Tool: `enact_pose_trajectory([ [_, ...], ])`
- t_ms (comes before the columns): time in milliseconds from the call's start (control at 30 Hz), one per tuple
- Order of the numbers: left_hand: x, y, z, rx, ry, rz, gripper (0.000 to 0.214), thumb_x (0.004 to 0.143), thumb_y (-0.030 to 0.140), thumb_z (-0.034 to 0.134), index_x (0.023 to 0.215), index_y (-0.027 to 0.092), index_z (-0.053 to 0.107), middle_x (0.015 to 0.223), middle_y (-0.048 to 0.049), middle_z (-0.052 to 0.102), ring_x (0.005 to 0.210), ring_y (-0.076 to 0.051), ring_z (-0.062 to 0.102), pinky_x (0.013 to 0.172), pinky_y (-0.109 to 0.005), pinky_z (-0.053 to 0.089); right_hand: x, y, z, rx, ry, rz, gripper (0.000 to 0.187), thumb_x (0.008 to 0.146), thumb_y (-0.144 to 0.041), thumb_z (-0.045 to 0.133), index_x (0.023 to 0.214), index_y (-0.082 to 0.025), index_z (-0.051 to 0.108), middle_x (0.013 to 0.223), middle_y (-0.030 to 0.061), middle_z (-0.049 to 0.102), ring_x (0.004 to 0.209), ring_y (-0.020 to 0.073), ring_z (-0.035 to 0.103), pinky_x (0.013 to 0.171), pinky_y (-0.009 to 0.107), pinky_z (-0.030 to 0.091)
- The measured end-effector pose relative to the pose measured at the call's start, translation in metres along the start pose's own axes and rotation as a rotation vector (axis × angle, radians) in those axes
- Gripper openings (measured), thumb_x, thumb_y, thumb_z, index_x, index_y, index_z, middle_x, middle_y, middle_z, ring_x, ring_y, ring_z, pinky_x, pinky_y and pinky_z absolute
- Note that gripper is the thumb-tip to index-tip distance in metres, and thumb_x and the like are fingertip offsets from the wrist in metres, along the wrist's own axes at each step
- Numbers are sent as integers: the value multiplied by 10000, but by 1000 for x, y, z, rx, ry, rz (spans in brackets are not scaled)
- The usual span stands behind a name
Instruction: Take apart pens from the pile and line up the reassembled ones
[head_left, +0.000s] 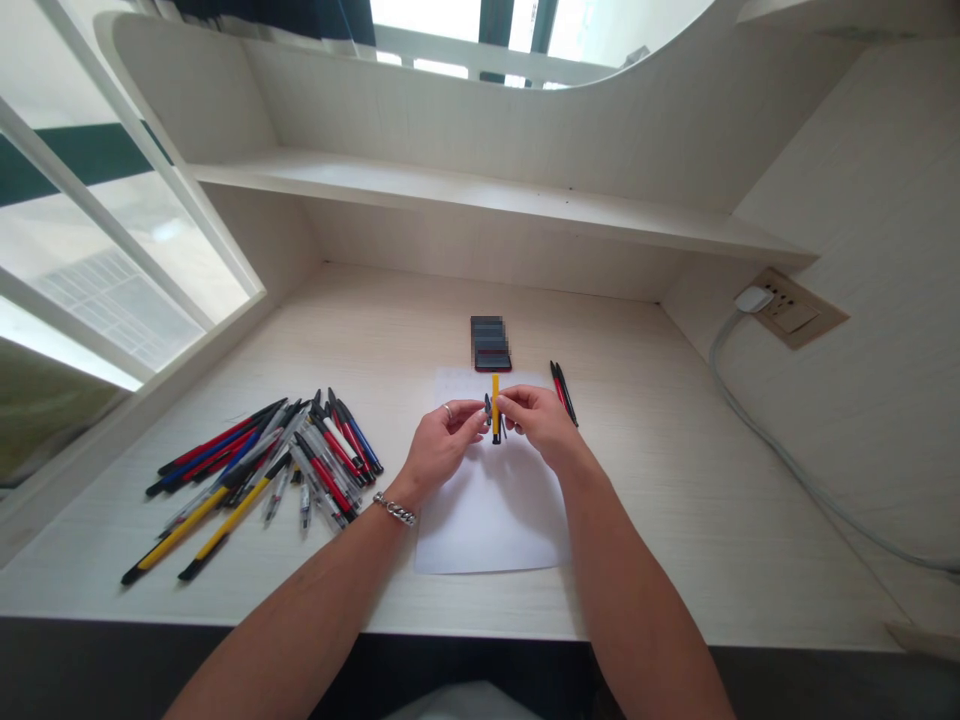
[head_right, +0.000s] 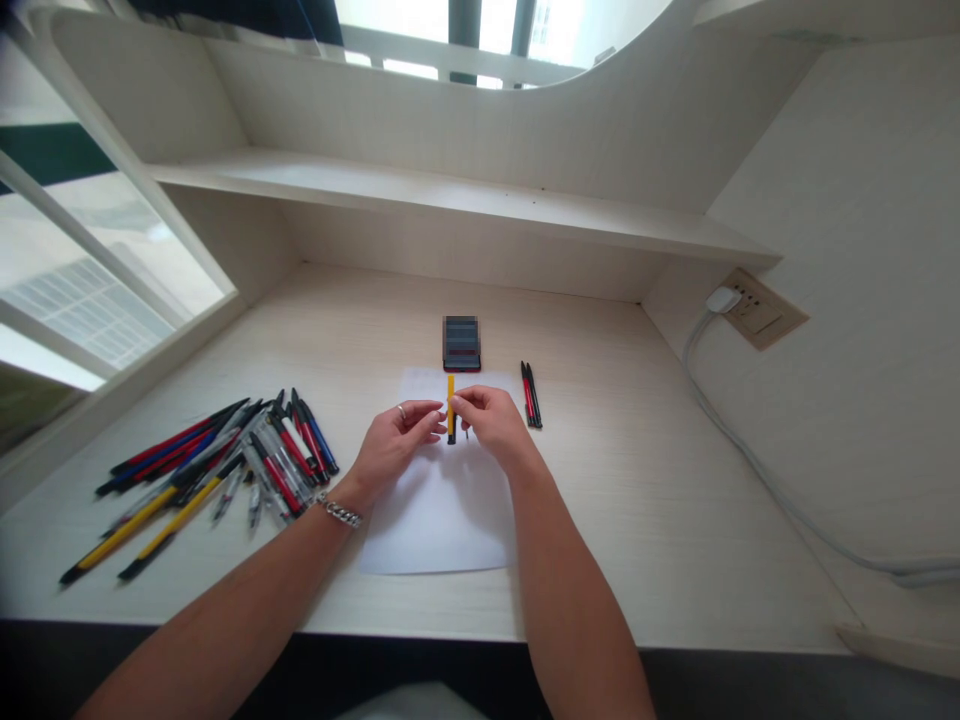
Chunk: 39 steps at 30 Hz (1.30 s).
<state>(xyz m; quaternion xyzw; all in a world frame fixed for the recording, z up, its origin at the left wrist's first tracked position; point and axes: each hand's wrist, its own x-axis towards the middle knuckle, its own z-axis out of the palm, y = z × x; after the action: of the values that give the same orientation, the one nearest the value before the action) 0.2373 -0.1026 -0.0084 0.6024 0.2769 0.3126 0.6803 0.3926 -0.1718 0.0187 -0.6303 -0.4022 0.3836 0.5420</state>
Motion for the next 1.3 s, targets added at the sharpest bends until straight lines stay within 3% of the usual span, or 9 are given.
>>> enact_pose_trajectory([
  [233,-1,2,-1,-60,-59,36,492,771,375,715,1173,124,585,783,-65,717,724,-170,664,673,-301,514,-9,-10,17,53,-141,-41,255,769,-387,649,848,-157,727,639,7,634,609,124,537,586,257,412],
  [333,-2,4,-2,-53,-61,27,483,768,357,716,1184,136,611,782,-56,712,714,-161,654,670,-292,504,-6,-6,12,-1,-79,-56,267,758,-400,662,855,-157,721,693,23,667,635,136,564,610,266,435],
  [533,-2,4,-1,-56,7,-13,396,753,357,719,1068,124,658,820,-78,719,740,-176,672,736,-327,521,8,12,-16,-461,247,-75,195,789,-326,609,869,-199,733,873,54,727,784,184,637,753,314,474],
  [700,-2,4,0,-50,31,-30,357,751,357,714,1005,111,668,869,-98,724,763,-173,676,770,-332,524,12,23,-23,-764,192,20,189,794,-256,603,903,-231,756,958,69,738,880,228,653,820,341,460],
  [900,-1,3,0,-52,26,-32,354,747,358,709,999,111,681,834,-88,723,741,-172,673,741,-325,525,8,21,-14,-900,170,18,212,814,-243,592,943,-257,759,937,80,736,885,241,651,786,325,446],
  [1100,-1,2,0,-20,19,-1,343,763,368,695,1010,130,695,838,-73,720,730,-159,662,716,-301,526,7,19,-12,-887,196,7,154,795,-220,601,849,-230,745,897,82,728,849,220,636,764,314,437],
  [1300,-1,1,-2,62,6,42,326,783,376,672,1016,151,717,864,-70,720,739,-153,635,721,-290,516,7,12,-10,-451,216,-57,152,779,-302,613,837,-185,691,848,50,720,773,173,647,722,285,486],
])
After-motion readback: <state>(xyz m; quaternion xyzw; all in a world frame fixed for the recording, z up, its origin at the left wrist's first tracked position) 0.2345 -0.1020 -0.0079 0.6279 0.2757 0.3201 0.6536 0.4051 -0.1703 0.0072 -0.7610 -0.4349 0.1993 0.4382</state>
